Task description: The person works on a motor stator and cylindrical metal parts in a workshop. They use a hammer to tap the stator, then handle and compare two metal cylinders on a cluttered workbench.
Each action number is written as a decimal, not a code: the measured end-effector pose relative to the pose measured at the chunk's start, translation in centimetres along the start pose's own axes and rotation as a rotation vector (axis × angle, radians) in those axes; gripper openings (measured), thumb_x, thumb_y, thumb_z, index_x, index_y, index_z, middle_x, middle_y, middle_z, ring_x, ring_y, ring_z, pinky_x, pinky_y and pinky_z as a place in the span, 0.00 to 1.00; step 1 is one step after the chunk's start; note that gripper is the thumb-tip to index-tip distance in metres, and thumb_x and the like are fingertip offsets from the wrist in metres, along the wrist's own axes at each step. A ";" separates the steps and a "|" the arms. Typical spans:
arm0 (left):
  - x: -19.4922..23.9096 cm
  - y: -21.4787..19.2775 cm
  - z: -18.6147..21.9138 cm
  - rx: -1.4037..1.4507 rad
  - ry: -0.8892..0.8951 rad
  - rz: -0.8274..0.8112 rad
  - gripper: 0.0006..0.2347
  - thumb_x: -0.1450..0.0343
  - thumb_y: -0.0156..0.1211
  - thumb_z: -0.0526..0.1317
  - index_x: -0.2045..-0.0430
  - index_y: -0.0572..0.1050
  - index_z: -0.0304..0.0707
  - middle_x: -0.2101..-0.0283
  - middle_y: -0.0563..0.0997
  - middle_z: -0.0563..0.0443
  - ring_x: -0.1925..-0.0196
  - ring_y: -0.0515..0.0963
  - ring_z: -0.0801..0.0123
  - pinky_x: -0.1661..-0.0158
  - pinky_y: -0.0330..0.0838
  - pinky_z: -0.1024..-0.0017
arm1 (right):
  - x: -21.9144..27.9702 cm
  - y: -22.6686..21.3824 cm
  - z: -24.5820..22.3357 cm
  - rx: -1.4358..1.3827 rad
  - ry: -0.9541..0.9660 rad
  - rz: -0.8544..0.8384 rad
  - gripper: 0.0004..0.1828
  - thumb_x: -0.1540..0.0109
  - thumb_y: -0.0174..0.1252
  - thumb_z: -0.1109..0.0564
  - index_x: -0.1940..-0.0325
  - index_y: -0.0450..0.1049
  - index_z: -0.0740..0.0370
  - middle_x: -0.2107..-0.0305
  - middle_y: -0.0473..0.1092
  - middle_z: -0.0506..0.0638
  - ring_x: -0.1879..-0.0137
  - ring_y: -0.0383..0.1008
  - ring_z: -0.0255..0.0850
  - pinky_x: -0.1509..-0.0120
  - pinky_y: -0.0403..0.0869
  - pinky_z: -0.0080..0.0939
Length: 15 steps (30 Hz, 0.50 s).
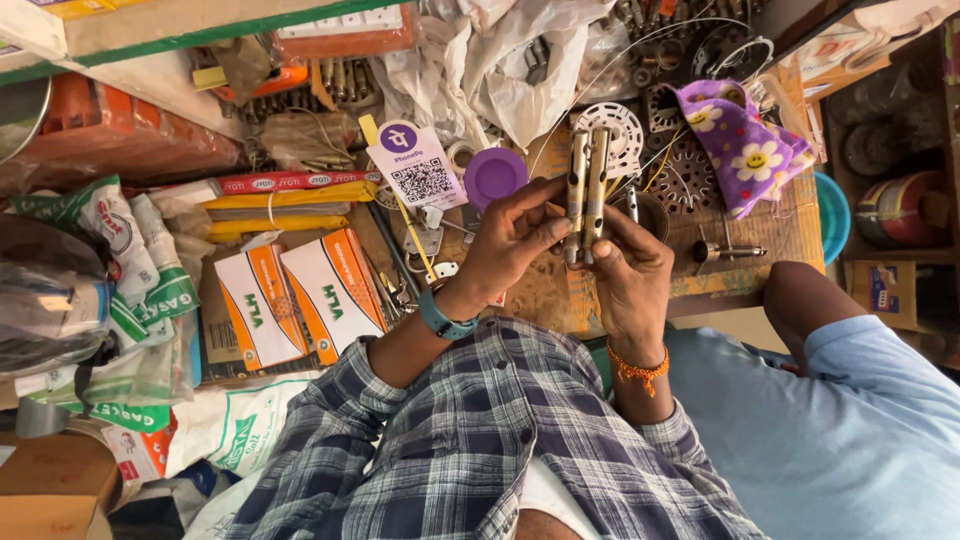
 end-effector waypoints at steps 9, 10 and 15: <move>0.2 -0.3 -0.2 -0.057 -0.001 -0.003 0.24 0.22 0.61 0.36 0.31 0.65 0.27 0.58 0.79 0.52 0.57 0.79 0.76 0.55 0.77 0.75 | 0.1 0.1 -0.4 0.026 0.032 -0.021 0.32 0.39 0.71 0.55 0.37 0.71 0.75 0.52 0.77 0.59 0.53 0.81 0.42 0.50 0.83 0.40; 0.3 -0.2 -0.2 -0.056 -0.002 -0.007 0.24 0.22 0.62 0.36 0.30 0.65 0.27 0.58 0.78 0.52 0.57 0.79 0.76 0.55 0.77 0.74 | 0.2 0.1 -0.4 0.012 0.022 -0.027 0.32 0.39 0.71 0.55 0.37 0.71 0.75 0.51 0.77 0.59 0.53 0.81 0.41 0.49 0.83 0.41; 0.4 -0.1 0.2 -0.094 0.091 -0.029 0.23 0.22 0.60 0.36 0.32 0.65 0.28 0.52 0.76 0.53 0.53 0.80 0.75 0.49 0.80 0.73 | 0.1 -0.3 0.0 0.031 0.047 -0.003 0.31 0.39 0.71 0.56 0.37 0.72 0.75 0.52 0.78 0.59 0.53 0.81 0.42 0.49 0.83 0.41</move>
Point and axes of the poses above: each hand's wrist, its own x-axis away from the middle knuckle, its own y-axis out of the palm, z = x × y, the point moved 4 cm from there along -x, towards the middle knuckle
